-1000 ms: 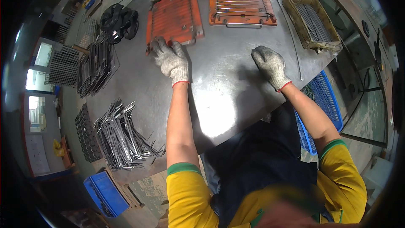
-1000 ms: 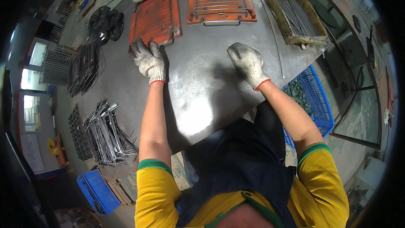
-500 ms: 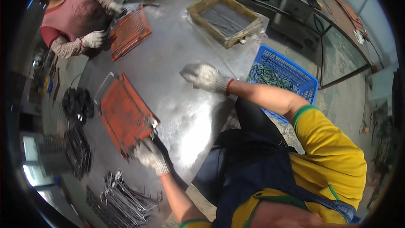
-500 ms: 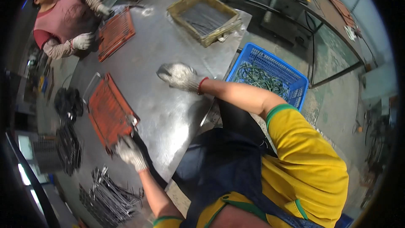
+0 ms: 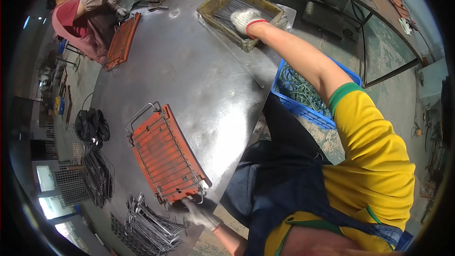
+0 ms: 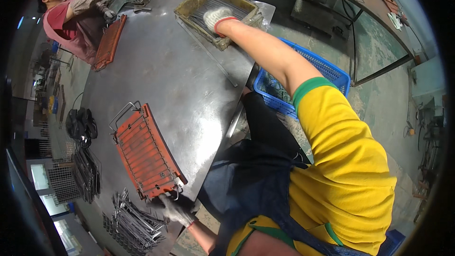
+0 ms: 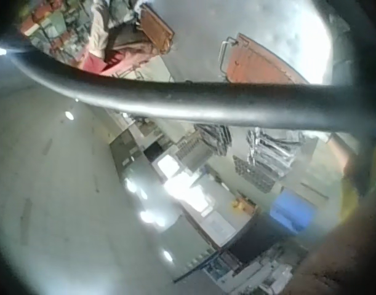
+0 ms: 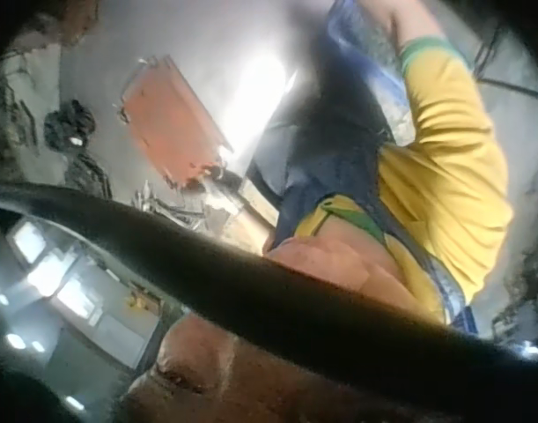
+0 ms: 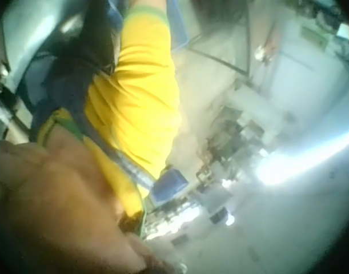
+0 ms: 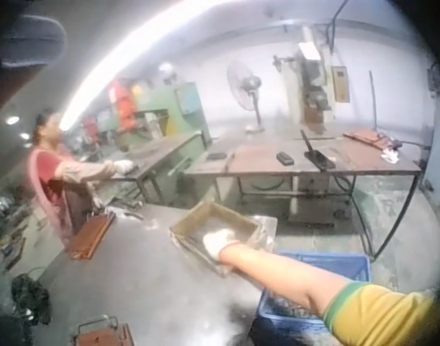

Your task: The person assembles metal frames by inserting thin metal rods into slots on an orange jig. They repeatedly pick up rods from a container, place them into the jig, and then remove the assembled frame to place it on a pile. The process is repeated continuously throughout the video.

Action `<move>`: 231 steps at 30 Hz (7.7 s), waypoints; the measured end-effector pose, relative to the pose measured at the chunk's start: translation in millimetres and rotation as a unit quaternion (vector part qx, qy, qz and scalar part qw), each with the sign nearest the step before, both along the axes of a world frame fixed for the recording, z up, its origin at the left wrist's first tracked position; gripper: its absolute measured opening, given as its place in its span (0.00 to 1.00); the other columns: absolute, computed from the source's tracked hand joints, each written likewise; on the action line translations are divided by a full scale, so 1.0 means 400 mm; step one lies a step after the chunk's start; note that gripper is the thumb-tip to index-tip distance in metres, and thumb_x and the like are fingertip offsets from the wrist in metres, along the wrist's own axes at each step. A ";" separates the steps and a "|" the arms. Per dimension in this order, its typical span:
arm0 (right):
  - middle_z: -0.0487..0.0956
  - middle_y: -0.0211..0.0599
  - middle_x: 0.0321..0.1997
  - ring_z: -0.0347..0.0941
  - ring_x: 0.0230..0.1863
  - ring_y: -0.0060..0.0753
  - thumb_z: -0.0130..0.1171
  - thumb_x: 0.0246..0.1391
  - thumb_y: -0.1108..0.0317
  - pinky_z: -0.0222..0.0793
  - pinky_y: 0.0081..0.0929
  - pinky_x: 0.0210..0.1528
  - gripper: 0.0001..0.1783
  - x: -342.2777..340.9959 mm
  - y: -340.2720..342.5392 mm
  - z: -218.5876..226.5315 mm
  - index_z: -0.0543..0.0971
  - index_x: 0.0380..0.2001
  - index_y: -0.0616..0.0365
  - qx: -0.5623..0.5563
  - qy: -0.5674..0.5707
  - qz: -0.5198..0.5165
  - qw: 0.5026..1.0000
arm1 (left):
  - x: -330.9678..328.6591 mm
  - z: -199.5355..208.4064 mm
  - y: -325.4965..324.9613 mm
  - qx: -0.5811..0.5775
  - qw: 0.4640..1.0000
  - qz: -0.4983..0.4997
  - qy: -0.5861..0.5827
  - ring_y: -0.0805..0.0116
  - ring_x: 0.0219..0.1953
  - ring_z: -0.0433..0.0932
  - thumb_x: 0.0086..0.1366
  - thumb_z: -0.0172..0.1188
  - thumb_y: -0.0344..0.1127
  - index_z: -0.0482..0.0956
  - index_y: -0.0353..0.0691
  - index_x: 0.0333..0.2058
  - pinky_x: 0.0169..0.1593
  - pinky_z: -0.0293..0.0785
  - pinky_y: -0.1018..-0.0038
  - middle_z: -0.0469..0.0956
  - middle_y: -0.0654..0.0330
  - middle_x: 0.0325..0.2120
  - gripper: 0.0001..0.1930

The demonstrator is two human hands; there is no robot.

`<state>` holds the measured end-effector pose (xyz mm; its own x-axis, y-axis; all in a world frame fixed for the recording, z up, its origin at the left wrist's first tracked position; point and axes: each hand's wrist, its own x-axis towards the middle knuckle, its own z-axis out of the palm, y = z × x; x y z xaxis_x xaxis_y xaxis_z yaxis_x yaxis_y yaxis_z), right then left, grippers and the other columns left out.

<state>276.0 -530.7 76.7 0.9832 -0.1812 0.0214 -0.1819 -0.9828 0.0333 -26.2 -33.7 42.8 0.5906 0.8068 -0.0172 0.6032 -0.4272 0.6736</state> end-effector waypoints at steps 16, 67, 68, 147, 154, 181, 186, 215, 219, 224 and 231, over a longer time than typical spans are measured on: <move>0.85 0.53 0.37 0.84 0.39 0.50 0.49 0.58 0.68 0.80 0.46 0.38 0.15 0.036 -0.025 -0.031 0.85 0.35 0.61 -0.028 -0.078 0.013 0.996 | 0.129 -0.063 0.170 -0.034 0.967 -0.251 0.002 0.53 0.56 0.77 0.68 0.46 0.35 0.67 0.41 0.66 0.57 0.70 0.62 0.75 0.49 0.59 0.27; 0.84 0.31 0.34 0.79 0.31 0.19 0.60 0.61 0.56 0.77 0.22 0.33 0.17 -0.345 0.405 0.190 0.82 0.42 0.60 0.569 0.101 0.204 0.790 | 0.201 0.348 -0.305 -0.242 0.870 -0.367 -0.224 0.61 0.57 0.75 0.69 0.60 0.33 0.69 0.36 0.61 0.59 0.73 0.65 0.73 0.49 0.58 0.24; 0.84 0.32 0.33 0.79 0.31 0.20 0.60 0.60 0.59 0.77 0.23 0.34 0.15 -0.363 0.448 0.168 0.81 0.41 0.60 0.610 0.167 0.224 0.741 | 0.208 0.370 -0.327 -0.257 0.872 -0.383 -0.162 0.61 0.55 0.77 0.68 0.61 0.32 0.70 0.36 0.60 0.57 0.75 0.65 0.74 0.48 0.57 0.23; 0.77 0.44 0.50 0.77 0.42 0.48 0.60 0.53 0.67 0.76 0.45 0.40 0.24 -0.076 0.490 -0.273 0.73 0.54 0.54 0.228 -0.196 0.319 0.899 | 0.531 0.034 -0.070 0.328 0.687 -0.648 0.002 0.47 0.71 0.55 0.69 0.51 0.48 0.66 0.41 0.64 0.73 0.50 0.50 0.62 0.48 0.65 0.29; 0.76 0.45 0.50 0.77 0.43 0.48 0.65 0.48 0.68 0.76 0.46 0.39 0.32 -0.087 0.511 -0.305 0.71 0.59 0.53 0.224 -0.265 0.300 0.889 | 0.553 0.030 -0.081 0.346 0.673 -0.654 0.006 0.49 0.72 0.54 0.72 0.47 0.50 0.65 0.39 0.65 0.74 0.45 0.51 0.62 0.49 0.67 0.29; 0.80 0.40 0.39 0.80 0.39 0.40 0.54 0.63 0.61 0.76 0.42 0.40 0.19 -0.084 0.517 -0.268 0.73 0.55 0.53 0.263 -0.188 0.248 0.913 | 0.500 0.063 0.027 0.375 0.641 -0.669 -0.017 0.50 0.64 0.62 0.65 0.55 0.44 0.70 0.40 0.58 0.69 0.51 0.49 0.68 0.51 0.58 0.25; 0.81 0.40 0.40 0.80 0.40 0.42 0.54 0.62 0.60 0.75 0.43 0.43 0.19 -0.103 0.531 -0.220 0.75 0.54 0.52 0.309 -0.175 0.200 0.913 | 0.496 0.059 0.061 0.351 0.692 -0.626 -0.079 0.52 0.62 0.64 0.64 0.56 0.45 0.75 0.40 0.52 0.68 0.51 0.50 0.69 0.51 0.55 0.21; 0.82 0.36 0.34 0.77 0.21 0.31 0.48 0.68 0.54 0.74 0.33 0.33 0.19 -0.141 0.560 -0.144 0.77 0.50 0.54 0.466 -0.151 0.152 0.858 | 0.470 0.032 0.090 0.389 0.671 -0.631 0.010 0.49 0.71 0.55 0.70 0.48 0.53 0.64 0.37 0.65 0.74 0.42 0.47 0.62 0.46 0.65 0.32; 0.82 0.37 0.33 0.76 0.20 0.30 0.48 0.68 0.53 0.74 0.32 0.33 0.19 -0.133 0.555 -0.151 0.77 0.50 0.55 0.476 -0.136 0.130 0.859 | 0.453 0.038 0.119 0.400 0.665 -0.624 0.091 0.48 0.74 0.50 0.73 0.43 0.58 0.58 0.41 0.70 0.76 0.39 0.53 0.55 0.45 0.70 0.35; 0.83 0.35 0.32 0.77 0.21 0.29 0.48 0.67 0.51 0.74 0.32 0.32 0.20 -0.127 0.542 -0.177 0.78 0.49 0.54 0.459 -0.186 0.177 0.851 | 0.424 0.038 0.131 0.395 0.686 -0.608 0.058 0.47 0.73 0.53 0.72 0.47 0.55 0.60 0.38 0.68 0.75 0.40 0.50 0.58 0.44 0.68 0.34; 0.83 0.35 0.30 0.76 0.20 0.28 0.49 0.67 0.49 0.74 0.31 0.32 0.22 -0.138 0.555 -0.143 0.78 0.50 0.54 0.506 -0.127 0.121 0.845 | 0.401 0.037 0.146 0.387 0.696 -0.602 0.058 0.47 0.72 0.54 0.71 0.50 0.52 0.61 0.39 0.67 0.74 0.43 0.49 0.60 0.45 0.67 0.32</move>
